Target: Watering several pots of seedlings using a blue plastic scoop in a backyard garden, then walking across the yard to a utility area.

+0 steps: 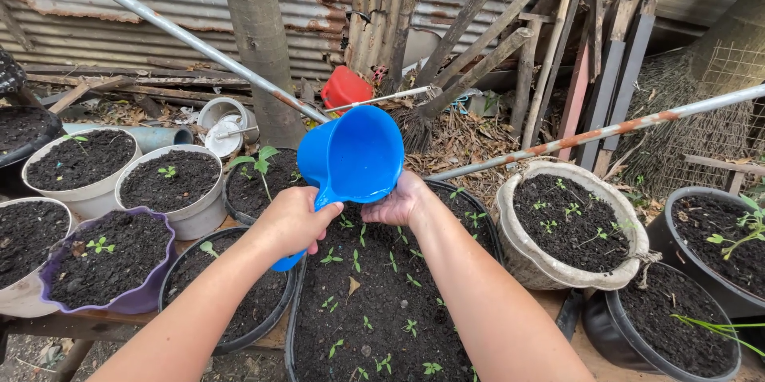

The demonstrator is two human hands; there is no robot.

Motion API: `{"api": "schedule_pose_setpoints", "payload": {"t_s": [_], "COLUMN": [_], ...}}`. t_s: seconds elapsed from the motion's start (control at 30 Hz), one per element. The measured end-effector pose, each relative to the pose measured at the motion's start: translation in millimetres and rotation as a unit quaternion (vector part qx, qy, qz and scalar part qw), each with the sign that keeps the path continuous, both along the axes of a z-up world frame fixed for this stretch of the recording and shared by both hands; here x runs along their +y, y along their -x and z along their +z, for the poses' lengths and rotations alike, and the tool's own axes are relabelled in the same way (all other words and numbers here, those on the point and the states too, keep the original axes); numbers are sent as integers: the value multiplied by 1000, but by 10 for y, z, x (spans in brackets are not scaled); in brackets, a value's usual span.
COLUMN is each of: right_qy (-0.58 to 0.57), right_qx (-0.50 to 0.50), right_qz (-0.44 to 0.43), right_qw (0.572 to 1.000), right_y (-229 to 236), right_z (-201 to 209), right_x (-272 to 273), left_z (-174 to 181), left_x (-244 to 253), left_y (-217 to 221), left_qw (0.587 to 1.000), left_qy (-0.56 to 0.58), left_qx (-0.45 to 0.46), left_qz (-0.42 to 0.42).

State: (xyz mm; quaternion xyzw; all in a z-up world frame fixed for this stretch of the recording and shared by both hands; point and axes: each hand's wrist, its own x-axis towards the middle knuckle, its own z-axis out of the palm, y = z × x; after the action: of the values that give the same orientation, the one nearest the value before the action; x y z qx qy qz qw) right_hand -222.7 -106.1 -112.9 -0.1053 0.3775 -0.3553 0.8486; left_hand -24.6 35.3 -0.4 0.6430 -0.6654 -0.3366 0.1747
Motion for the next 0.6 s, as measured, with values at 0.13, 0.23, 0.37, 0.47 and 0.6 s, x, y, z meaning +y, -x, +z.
{"api": "schedule_pose_setpoints", "payload": {"t_s": [0.13,0.23,0.37,0.47,0.6], "right_qy": [-1,6,8,12,25], "right_qx": [0,-2,-9,-3,6], "right_qz": [-2,0,-8,-8,-7], "right_qw": [1000,1000,1000,1000,1000], "right_y": [39,37,53,84,143], "right_z": [-97,16,155,235,434], "right_x": [-72,-11,88,145,293], "left_z": [4,13,-6,28,-3], "left_x": [0,-10,-61,-61,-97], "left_y": [6,15,19,49,84], "left_qw": [1000,1000,1000,1000,1000], "left_qy": [2,4,11,12,12], "left_qx": [-2,5,8,11,9], "left_qz": [-1,-1,-6,-12,-19]}}
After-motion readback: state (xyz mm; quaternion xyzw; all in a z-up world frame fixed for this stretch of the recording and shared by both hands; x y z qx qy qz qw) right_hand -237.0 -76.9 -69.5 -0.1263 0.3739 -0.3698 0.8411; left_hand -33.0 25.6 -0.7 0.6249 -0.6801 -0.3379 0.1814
